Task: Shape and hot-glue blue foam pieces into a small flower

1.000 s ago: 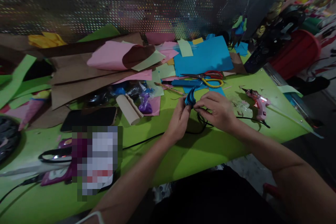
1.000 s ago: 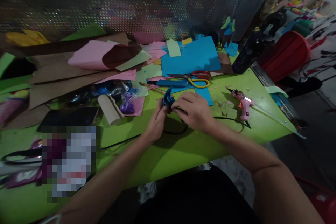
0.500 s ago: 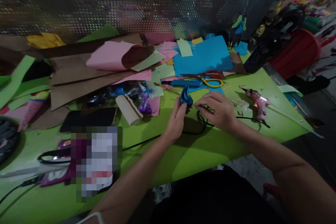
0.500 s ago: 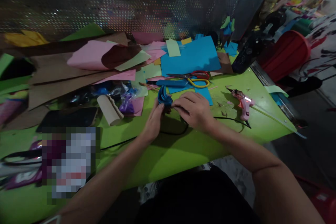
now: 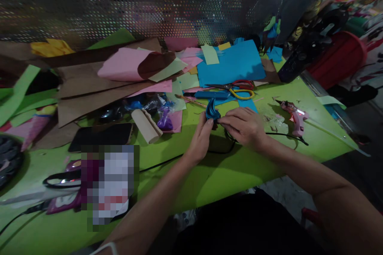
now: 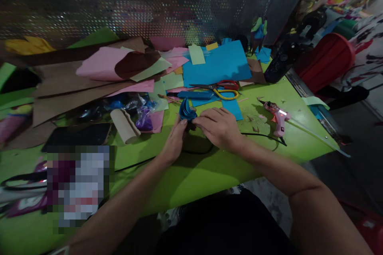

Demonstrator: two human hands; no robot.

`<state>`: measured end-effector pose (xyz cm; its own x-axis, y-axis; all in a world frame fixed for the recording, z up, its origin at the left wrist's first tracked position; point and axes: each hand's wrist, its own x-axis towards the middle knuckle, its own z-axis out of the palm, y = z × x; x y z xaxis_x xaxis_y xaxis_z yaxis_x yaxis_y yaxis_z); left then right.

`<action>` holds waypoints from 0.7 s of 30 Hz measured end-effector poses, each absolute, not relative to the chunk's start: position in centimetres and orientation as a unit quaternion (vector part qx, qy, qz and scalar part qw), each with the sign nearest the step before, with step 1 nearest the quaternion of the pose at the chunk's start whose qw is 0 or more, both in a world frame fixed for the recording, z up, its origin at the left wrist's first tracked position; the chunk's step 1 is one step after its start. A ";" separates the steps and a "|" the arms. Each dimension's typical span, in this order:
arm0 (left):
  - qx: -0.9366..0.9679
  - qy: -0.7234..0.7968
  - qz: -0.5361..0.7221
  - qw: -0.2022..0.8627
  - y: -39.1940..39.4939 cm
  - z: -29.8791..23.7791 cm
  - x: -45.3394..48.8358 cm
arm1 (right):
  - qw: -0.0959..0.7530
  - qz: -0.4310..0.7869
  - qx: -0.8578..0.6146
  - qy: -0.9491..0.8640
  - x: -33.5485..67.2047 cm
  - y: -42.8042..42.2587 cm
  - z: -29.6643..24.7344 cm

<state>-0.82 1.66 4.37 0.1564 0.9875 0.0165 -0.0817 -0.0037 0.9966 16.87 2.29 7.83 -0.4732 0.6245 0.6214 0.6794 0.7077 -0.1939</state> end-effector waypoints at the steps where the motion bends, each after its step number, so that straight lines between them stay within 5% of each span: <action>1: 0.517 0.430 0.485 0.559 1.7 4.3 -0.8 | 0.343 -0.039 -0.380 -0.858 16.9 2.2 7.9; 9: 0.503 0.420 0.491 0.574 1.9 3.0 -1.0 | 0.341 -0.053 -0.373 -0.861 16.7 2.2 7.8; 21: 0.538 0.429 0.472 0.552 1.7 3.9 -0.7 | 0.402 0.126 -0.400 -0.814 16.5 2.6 8.4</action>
